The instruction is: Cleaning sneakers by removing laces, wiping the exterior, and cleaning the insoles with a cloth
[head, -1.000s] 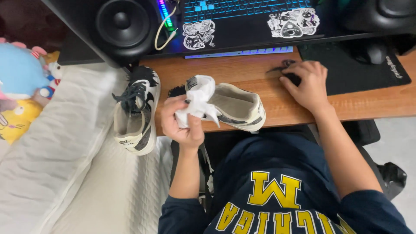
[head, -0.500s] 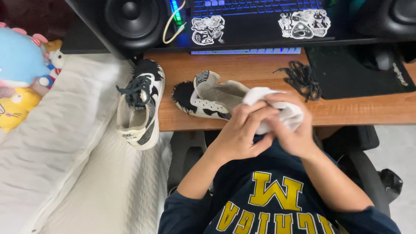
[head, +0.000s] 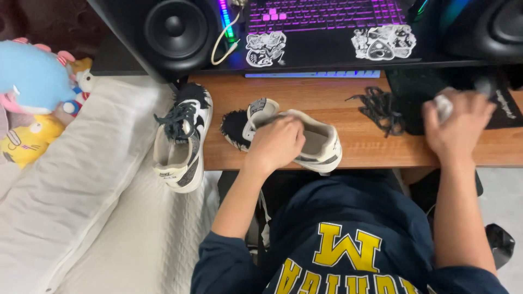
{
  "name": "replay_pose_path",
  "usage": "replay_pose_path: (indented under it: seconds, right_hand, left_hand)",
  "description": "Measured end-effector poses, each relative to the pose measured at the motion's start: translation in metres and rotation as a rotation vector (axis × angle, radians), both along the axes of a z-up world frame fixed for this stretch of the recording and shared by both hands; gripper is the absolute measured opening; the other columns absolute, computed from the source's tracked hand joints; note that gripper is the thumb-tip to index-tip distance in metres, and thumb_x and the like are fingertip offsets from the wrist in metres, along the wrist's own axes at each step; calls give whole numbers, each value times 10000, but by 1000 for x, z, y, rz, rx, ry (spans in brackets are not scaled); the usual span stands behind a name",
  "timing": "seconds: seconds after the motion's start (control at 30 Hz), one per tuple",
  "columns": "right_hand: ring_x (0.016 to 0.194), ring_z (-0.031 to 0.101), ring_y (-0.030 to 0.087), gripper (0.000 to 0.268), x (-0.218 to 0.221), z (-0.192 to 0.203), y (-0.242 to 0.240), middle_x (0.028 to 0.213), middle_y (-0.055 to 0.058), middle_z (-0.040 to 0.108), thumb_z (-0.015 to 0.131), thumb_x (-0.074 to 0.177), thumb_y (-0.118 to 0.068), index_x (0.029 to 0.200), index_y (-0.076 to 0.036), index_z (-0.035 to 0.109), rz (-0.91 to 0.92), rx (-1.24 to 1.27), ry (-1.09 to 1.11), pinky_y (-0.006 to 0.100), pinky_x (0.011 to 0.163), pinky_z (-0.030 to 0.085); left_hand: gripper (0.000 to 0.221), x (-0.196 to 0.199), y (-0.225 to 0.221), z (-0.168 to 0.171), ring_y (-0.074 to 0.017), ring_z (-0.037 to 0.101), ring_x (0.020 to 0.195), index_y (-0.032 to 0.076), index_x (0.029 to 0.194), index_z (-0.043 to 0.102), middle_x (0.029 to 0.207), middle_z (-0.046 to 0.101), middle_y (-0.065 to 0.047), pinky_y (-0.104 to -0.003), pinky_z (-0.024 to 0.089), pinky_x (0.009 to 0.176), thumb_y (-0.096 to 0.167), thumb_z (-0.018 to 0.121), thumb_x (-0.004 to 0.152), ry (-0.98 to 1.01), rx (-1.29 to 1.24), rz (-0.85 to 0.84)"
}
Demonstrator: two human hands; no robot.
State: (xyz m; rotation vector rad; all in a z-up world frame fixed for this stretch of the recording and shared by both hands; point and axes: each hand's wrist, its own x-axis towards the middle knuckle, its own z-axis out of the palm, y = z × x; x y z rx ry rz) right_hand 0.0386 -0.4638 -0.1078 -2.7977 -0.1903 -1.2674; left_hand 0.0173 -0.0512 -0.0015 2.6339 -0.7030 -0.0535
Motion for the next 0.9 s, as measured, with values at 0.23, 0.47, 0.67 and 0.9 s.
replay_pose_path:
  seconds: [0.23, 0.47, 0.67, 0.9]
  right_hand:
    - [1186, 391, 476, 340, -11, 8, 20, 1358, 195, 568, 534, 1174, -333, 1392, -147, 717, 47, 270, 100, 573, 1013, 246]
    - [1202, 489, 408, 335, -27, 36, 54, 1240, 196, 591, 592, 1183, -312, 1228, -35, 775, 93, 288, -183, 537, 1052, 229]
    - [1117, 592, 373, 290, -58, 66, 143, 1153, 171, 680, 687, 912, -172, 1158, -20, 711, 631, 455, -3, 481, 1043, 402]
    - [1233, 544, 325, 459, -55, 74, 214, 1358, 56, 649, 576, 998, -455, 1338, -158, 659, 918, 275, 247, 423, 1024, 372]
  left_hand:
    - [441, 13, -8, -7, -288, 632, 1150, 51, 1145, 649, 1275, 673, -76, -503, 551, 818, 310, 582, 794, 127, 211, -1]
    - [714, 19, -6, -20, -291, 426, 1371, 63, 1271, 505, 1448, 470, -111, -498, 453, 1026, 426, 756, 711, 222, 216, -44]
    - [784, 27, -5, -26, -300, 437, 1368, 83, 1282, 526, 1386, 498, -106, -462, 443, 1085, 495, 738, 650, 233, 240, -59]
    - [881, 23, -9, 1, -265, 408, 1378, 136, 1318, 500, 1357, 522, -66, -439, 473, 1096, 578, 741, 595, 246, 293, -72]
